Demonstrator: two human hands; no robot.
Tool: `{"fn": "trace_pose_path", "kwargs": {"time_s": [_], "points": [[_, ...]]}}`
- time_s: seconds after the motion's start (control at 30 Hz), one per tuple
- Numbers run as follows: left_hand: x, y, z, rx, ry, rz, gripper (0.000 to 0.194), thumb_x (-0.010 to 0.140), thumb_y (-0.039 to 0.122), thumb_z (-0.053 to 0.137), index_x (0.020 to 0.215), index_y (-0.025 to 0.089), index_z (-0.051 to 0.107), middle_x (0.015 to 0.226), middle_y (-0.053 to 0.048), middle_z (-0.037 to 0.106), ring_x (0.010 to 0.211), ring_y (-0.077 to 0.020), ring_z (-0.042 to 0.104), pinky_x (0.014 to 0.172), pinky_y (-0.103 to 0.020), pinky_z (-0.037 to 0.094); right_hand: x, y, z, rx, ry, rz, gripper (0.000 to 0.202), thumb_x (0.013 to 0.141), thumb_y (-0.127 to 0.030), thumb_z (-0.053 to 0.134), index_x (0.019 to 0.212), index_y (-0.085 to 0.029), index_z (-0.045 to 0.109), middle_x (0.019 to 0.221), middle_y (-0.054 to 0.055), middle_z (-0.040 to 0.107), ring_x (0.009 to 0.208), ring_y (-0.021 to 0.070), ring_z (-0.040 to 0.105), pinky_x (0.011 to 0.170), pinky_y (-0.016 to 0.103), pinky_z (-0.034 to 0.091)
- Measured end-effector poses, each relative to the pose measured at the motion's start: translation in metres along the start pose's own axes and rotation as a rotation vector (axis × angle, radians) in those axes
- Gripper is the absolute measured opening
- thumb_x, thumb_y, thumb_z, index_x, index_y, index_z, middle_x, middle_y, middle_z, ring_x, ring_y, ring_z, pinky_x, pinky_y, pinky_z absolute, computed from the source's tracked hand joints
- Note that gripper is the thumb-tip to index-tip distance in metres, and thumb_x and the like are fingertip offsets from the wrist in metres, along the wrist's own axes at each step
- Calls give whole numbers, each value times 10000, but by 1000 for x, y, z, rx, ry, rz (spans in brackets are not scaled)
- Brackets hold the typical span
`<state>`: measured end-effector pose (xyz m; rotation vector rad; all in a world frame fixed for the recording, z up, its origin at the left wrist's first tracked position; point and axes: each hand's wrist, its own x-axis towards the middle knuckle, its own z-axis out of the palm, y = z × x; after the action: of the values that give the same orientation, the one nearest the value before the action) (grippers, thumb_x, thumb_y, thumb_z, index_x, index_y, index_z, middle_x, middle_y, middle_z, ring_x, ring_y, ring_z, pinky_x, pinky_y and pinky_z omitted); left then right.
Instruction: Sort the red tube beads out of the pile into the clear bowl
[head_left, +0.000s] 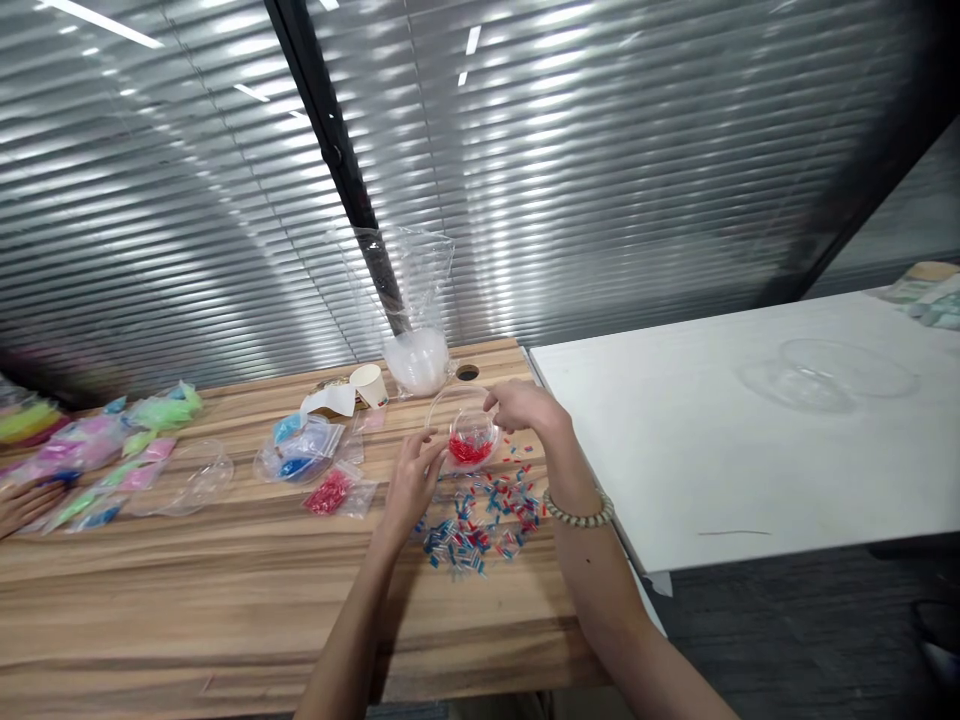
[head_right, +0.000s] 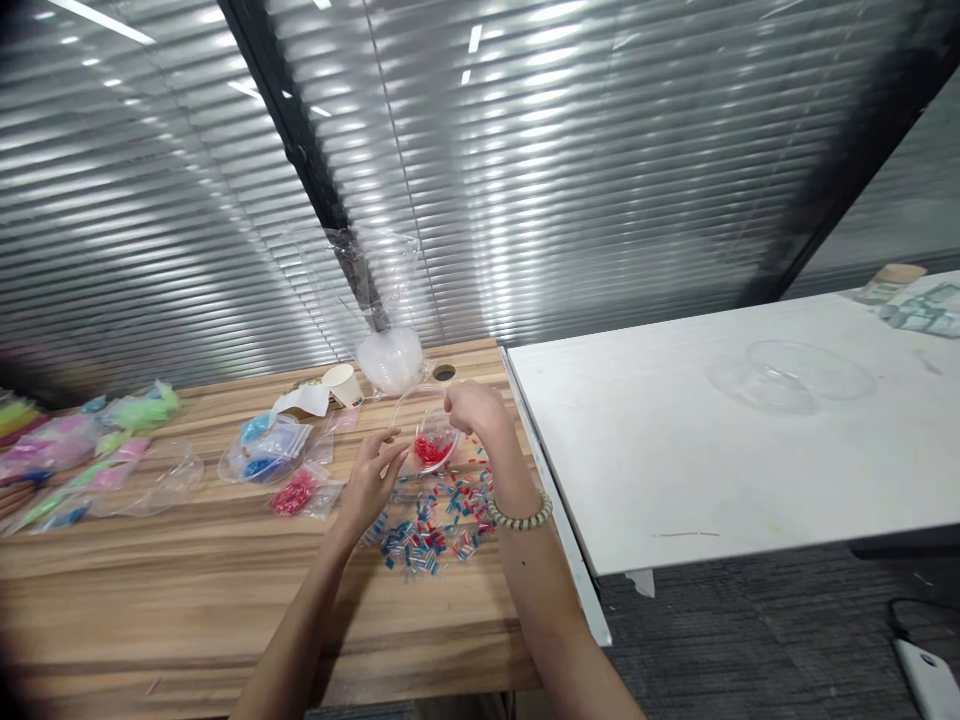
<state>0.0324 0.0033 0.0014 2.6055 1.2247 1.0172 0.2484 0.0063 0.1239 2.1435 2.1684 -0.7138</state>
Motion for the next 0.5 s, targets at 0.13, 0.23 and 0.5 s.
{"fn": "trace_pose_path", "kwargs": {"time_s": [0.13,0.23,0.5], "points": [[0,-1,3,36,91,-39,271,922,221,464,1177,213,555,1240,-110,493,1156,-233,447,978,-407,399,0,2,0,-7,52,47,472,735,-57,574,1178,-210,630,915,64,734,928,187,665,682,222,460],[-2,-5,7,19,83,-105,226,924,231,455,1119,168,551,1082,-107,556,1035,-225,502,910,-397,432,0,3,1,-15,105,85,461,758,-68,543,1185,-222,624,1065,71,702,1017,204,636,744,248,468],[-9,-11,27,57,-220,-21,180,879,167,511,914,186,687,922,-66,642,903,-202,568,813,-317,448,0,2,3,-13,148,127,419,794,-116,527,1179,-250,626,1157,62,668,1084,236,608,817,299,473]]}}
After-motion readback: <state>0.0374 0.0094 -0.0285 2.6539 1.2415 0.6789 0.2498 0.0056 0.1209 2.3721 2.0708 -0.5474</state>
